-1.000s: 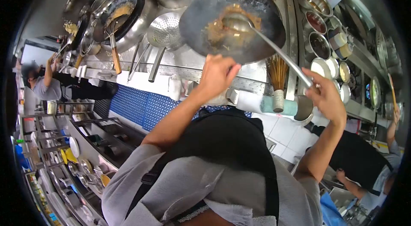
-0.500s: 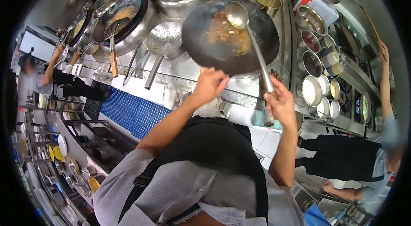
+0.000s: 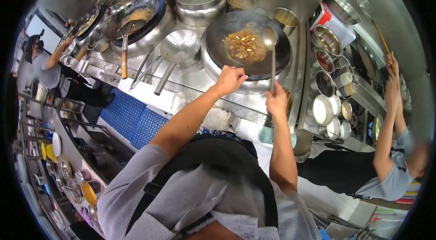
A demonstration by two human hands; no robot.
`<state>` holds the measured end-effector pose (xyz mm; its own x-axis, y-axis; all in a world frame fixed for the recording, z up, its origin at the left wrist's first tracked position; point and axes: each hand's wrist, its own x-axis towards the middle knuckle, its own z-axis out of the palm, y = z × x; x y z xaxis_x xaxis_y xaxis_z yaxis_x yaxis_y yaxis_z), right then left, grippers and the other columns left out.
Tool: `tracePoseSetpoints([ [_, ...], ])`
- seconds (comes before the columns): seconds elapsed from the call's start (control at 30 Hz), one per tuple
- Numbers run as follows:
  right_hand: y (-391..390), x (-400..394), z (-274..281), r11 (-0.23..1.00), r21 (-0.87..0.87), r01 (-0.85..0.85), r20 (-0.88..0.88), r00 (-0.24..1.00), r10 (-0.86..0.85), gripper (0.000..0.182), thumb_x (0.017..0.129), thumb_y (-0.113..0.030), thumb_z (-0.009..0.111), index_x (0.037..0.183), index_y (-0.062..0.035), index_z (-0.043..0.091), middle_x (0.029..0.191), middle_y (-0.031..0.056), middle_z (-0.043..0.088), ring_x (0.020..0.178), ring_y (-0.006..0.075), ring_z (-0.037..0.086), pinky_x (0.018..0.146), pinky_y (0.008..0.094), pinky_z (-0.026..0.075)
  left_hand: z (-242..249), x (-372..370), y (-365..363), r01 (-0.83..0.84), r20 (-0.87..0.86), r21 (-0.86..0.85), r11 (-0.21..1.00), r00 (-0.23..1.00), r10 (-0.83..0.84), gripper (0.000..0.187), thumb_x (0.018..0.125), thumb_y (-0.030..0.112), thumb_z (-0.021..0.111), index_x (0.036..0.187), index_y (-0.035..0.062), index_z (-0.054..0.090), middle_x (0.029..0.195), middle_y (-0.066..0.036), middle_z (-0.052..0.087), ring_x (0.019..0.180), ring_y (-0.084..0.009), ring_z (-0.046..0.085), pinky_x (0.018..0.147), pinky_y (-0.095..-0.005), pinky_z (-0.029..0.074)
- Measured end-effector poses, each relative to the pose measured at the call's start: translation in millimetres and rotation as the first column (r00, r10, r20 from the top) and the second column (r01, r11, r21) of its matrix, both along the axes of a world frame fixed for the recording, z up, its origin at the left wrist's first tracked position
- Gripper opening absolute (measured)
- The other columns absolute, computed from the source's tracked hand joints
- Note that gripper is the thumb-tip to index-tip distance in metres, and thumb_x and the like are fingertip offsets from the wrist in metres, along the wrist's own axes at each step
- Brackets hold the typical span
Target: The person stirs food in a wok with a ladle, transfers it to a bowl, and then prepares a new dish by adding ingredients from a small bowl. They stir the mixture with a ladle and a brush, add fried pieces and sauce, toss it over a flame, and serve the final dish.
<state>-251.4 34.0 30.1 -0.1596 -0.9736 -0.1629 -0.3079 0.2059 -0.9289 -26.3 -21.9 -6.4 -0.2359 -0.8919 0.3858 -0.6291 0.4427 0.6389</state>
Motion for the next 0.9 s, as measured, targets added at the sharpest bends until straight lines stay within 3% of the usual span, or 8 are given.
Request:
tracePoseSetpoints([
  [0.07,2.6,11.4,1.6,0.991,0.120,-0.064,0.233,0.972,0.034,0.065,0.094,-0.003,0.063,0.154,-0.0020,0.039,0.084,0.0085,0.062,0.057,0.0108,0.055,0.040,0.0261,0.042,-5.9,-0.4,-4.7,0.006,0.002,-0.061,0.998,1.000,-0.006,0.021,0.092,0.028,0.072,0.085,0.0079,0.070,0.073,-0.013,0.067,0.077,-0.0339,0.065,0.082,-0.0443,0.043],
  [0.13,1.1,16.9,-3.3,0.969,0.217,-0.118,0.717,0.693,-0.076,0.067,0.092,-0.001,0.063,0.154,-0.0017,0.038,0.084,0.0093,0.062,0.058,0.0118,0.056,0.041,0.0256,0.043,-2.8,-1.7,-7.9,0.004,0.020,-0.021,1.000,1.000,-0.003,0.021,0.091,0.027,0.072,0.084,0.0079,0.069,0.072,-0.013,0.068,0.077,-0.0336,0.065,0.081,-0.0445,0.043],
  [0.23,-2.2,6.4,-0.3,0.928,0.278,-0.248,0.937,0.281,-0.206,0.065,0.091,-0.001,0.063,0.151,0.0000,0.041,0.086,0.0082,0.063,0.058,0.0127,0.057,0.042,0.0273,0.044,-3.6,-5.4,4.1,-0.045,0.050,-0.043,0.998,0.998,0.047,0.021,0.091,0.027,0.073,0.083,0.0079,0.069,0.070,-0.012,0.067,0.076,-0.0338,0.065,0.081,-0.0449,0.043],
  [0.3,16.8,0.6,24.2,0.931,0.199,-0.306,0.607,0.785,0.129,0.064,0.090,-0.002,0.063,0.151,0.0009,0.044,0.083,0.0075,0.064,0.059,0.0121,0.058,0.045,0.0281,0.045,10.9,-7.5,15.3,-0.042,0.034,-0.074,0.996,0.998,0.045,0.020,0.090,0.026,0.073,0.083,0.0080,0.069,0.069,-0.012,0.067,0.077,-0.0341,0.065,0.080,-0.0456,0.043],
  [0.33,20.3,2.1,46.2,0.924,0.161,-0.348,0.316,0.905,0.286,0.063,0.090,-0.003,0.063,0.150,0.0013,0.045,0.081,0.0072,0.064,0.060,0.0119,0.059,0.046,0.0284,0.045,26.1,-4.8,24.9,-0.014,0.017,-0.085,0.996,1.000,0.015,0.020,0.090,0.026,0.073,0.083,0.0081,0.069,0.069,-0.012,0.067,0.077,-0.0343,0.065,0.080,-0.0462,0.043],
  [0.37,25.3,3.2,58.0,0.933,0.098,-0.348,-0.023,0.936,0.351,0.064,0.086,-0.004,0.066,0.149,-0.0003,0.050,0.074,0.0092,0.064,0.060,0.0123,0.058,0.051,0.0299,0.045,34.4,-5.4,30.5,-0.026,0.030,-0.055,0.998,0.999,0.027,0.019,0.090,0.025,0.073,0.082,0.0086,0.069,0.068,-0.011,0.067,0.077,-0.0342,0.065,0.080,-0.0469,0.043],
  [0.47,18.8,-1.3,69.2,0.903,-0.017,-0.429,-0.361,0.845,0.394,0.066,0.083,-0.003,0.069,0.147,-0.0021,0.052,0.074,0.0126,0.064,0.061,0.0148,0.056,0.059,0.0321,0.047,12.7,-12.0,17.8,-0.037,0.044,0.001,0.999,0.998,0.037,0.018,0.091,0.026,0.070,0.082,0.0096,0.069,0.074,-0.014,0.068,0.084,-0.0352,0.065,0.083,-0.0464,0.042],
  [0.9,94.7,-4.4,101.1,0.909,0.078,-0.408,-0.305,0.859,0.412,0.062,0.084,-0.005,0.070,0.144,-0.0040,0.056,0.067,0.0082,0.056,0.063,0.0164,0.053,0.065,0.0342,0.046,-11.2,-10.5,28.9,-0.004,-0.121,-0.163,0.987,0.992,-0.016,0.013,0.087,0.019,0.075,0.081,0.0082,0.069,0.069,-0.010,0.066,0.072,-0.0326,0.062,0.079,-0.0441,0.042],
])
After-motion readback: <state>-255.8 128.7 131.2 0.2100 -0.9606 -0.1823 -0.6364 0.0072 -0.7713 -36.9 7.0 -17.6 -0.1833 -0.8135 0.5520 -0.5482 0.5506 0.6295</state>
